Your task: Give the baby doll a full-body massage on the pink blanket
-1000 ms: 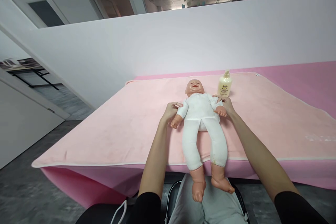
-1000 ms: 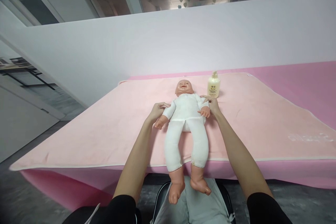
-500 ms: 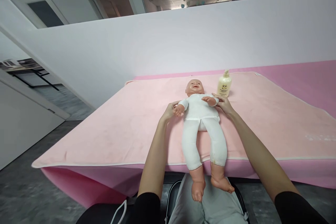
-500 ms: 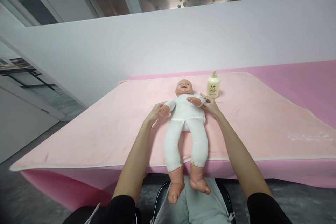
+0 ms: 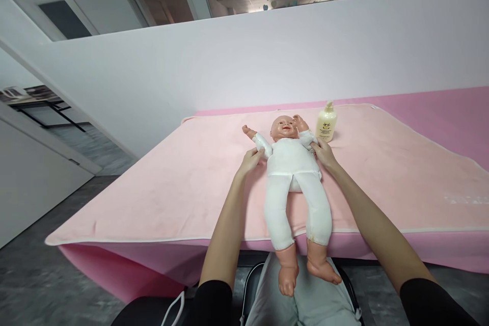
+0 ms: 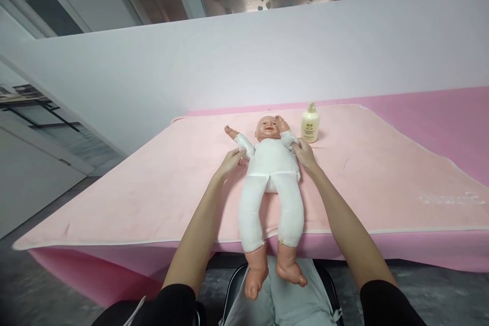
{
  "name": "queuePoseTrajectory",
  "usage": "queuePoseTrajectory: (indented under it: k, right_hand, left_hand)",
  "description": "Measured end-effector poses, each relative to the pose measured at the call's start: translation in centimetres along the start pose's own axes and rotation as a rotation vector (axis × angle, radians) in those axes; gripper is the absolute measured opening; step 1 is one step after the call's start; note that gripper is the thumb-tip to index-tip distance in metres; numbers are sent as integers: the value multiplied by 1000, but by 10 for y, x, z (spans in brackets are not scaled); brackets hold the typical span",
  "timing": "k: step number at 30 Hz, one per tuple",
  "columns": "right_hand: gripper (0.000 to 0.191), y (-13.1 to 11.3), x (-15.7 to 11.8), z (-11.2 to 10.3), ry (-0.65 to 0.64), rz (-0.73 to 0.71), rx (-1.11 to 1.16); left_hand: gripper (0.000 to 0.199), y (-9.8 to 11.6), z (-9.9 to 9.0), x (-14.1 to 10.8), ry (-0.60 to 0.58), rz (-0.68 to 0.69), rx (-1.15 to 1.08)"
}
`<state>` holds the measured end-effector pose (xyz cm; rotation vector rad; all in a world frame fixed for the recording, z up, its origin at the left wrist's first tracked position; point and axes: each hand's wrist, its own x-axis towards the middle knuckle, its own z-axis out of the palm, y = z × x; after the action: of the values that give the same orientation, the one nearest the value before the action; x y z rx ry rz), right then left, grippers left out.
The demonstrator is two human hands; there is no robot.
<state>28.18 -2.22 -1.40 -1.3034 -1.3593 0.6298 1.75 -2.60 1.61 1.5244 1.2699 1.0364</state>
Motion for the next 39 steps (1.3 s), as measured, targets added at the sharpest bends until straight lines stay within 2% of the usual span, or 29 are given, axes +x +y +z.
queuePoseTrajectory:
  k: [3, 9, 14, 18, 27, 39]
  right_hand:
    - [29, 0, -1, 1, 28, -19, -84]
    - [32, -8, -6, -2, -4, -38, -273]
    - [29, -11, -5, -3, -67, -68, -277]
    - [30, -8, -5, -3, -105, -53, -251]
    - [30, -6, -6, -1, -115, -2, -256]
    - [27, -5, -6, 2, -105, -33, -297]
  left_hand:
    - [34, -6, 2, 5, 11, 13, 16]
    - [38, -16, 5, 11, 35, 45, 124]
    - [37, -9, 7, 4, 100, 170, 364]
    - [37, -5, 9, 0, 108, 205, 479]
    - [35, -7, 11, 7, 101, 133, 467]
    - [43, -5, 16, 7, 113, 30, 704]
